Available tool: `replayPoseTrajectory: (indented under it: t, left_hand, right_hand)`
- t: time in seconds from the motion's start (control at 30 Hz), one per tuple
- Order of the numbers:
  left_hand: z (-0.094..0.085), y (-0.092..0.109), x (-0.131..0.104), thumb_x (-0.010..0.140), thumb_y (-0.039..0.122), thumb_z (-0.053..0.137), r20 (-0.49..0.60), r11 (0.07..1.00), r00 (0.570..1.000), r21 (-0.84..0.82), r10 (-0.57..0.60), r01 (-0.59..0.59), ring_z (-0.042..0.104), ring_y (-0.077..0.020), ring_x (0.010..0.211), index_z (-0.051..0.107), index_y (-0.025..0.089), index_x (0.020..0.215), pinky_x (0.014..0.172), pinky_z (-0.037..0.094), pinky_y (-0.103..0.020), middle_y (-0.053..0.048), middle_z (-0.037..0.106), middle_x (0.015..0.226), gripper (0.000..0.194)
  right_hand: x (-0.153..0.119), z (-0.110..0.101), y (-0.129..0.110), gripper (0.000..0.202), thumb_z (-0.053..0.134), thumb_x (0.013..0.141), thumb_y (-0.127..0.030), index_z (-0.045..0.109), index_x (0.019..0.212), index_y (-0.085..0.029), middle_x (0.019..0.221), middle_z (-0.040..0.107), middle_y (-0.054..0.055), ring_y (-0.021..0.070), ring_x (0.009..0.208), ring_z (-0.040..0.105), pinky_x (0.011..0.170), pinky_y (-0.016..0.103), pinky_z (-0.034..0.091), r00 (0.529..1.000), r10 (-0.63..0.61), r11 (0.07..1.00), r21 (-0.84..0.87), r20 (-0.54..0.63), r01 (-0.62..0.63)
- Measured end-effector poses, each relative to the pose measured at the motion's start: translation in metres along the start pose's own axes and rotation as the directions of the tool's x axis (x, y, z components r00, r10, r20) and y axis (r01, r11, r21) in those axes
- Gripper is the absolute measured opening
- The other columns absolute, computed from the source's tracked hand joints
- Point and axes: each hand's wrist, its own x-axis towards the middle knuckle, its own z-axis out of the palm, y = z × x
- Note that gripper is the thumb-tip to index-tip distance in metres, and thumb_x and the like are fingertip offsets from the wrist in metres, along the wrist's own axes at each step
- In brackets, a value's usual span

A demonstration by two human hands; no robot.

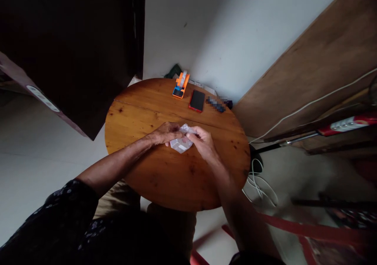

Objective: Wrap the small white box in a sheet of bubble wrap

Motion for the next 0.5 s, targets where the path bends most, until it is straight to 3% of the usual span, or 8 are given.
replayPoseTrajectory:
  t: [0.13,0.23,0.3,0.4,0.5]
  left_hand:
    - [-0.004,0.004,-0.003,0.089,0.037,0.059,-0.115,0.948,0.992,0.319,0.047,-0.008,0.052,-0.0124,0.058,0.066,0.014,0.087,0.053,0.033,-0.024,-0.001,0.061,0.068,0.023]
    - [-0.005,0.005,-0.004,0.089,0.037,0.06,-0.156,0.874,0.984,0.486,0.09,-0.003,0.054,-0.0144,0.064,0.07,0.016,0.088,0.057,0.033,-0.025,-0.002,0.063,0.072,0.023]
    - [-0.004,0.005,-0.003,0.091,0.034,0.057,-0.164,0.852,0.982,0.523,0.09,0.009,0.055,-0.0151,0.066,0.071,0.016,0.093,0.059,0.033,-0.025,-0.003,0.065,0.076,0.023]
    - [-0.003,0.003,-0.001,0.091,0.03,0.055,-0.187,0.844,0.978,0.536,0.094,0.021,0.057,-0.0157,0.067,0.071,0.015,0.096,0.06,0.035,-0.026,-0.004,0.067,0.078,0.023]
    - [-0.003,0.0,0.002,0.089,0.025,0.055,-0.209,0.874,0.971,0.486,0.117,-0.001,0.058,-0.0154,0.069,0.071,0.015,0.095,0.062,0.037,-0.025,-0.004,0.068,0.078,0.02]
  right_hand:
    - [0.01,0.007,0.01,0.027,0.069,0.073,-0.043,0.066,0.087,-0.021,0.077,0.069,0.001,0.0171,0.068,0.061,0.064,0.029,0.05,0.994,0.107,0.988,0.11,0.009,-0.107]
    - [0.006,0.006,0.013,0.037,0.072,0.076,-0.05,0.066,0.101,-0.023,0.089,0.072,0.003,0.0202,0.079,0.066,0.071,0.032,0.053,0.994,0.101,0.986,0.128,0.028,-0.104]
    - [0.0,0.001,0.012,0.053,0.075,0.074,-0.053,0.063,0.119,-0.025,0.111,0.073,0.005,0.0242,0.099,0.069,0.085,0.036,0.056,0.992,0.061,0.982,0.171,0.108,-0.079]
    - [-0.01,-0.004,0.008,0.086,0.082,0.07,-0.049,0.046,0.145,-0.03,0.142,0.059,0.008,0.0286,0.127,0.059,0.107,0.043,0.048,0.964,0.01,0.977,0.201,0.265,-0.065]
    - [-0.014,-0.001,0.007,0.096,0.083,0.072,-0.044,0.034,0.154,-0.03,0.148,0.054,0.009,0.0292,0.133,0.055,0.115,0.048,0.041,0.968,0.026,0.986,0.156,0.25,-0.066]
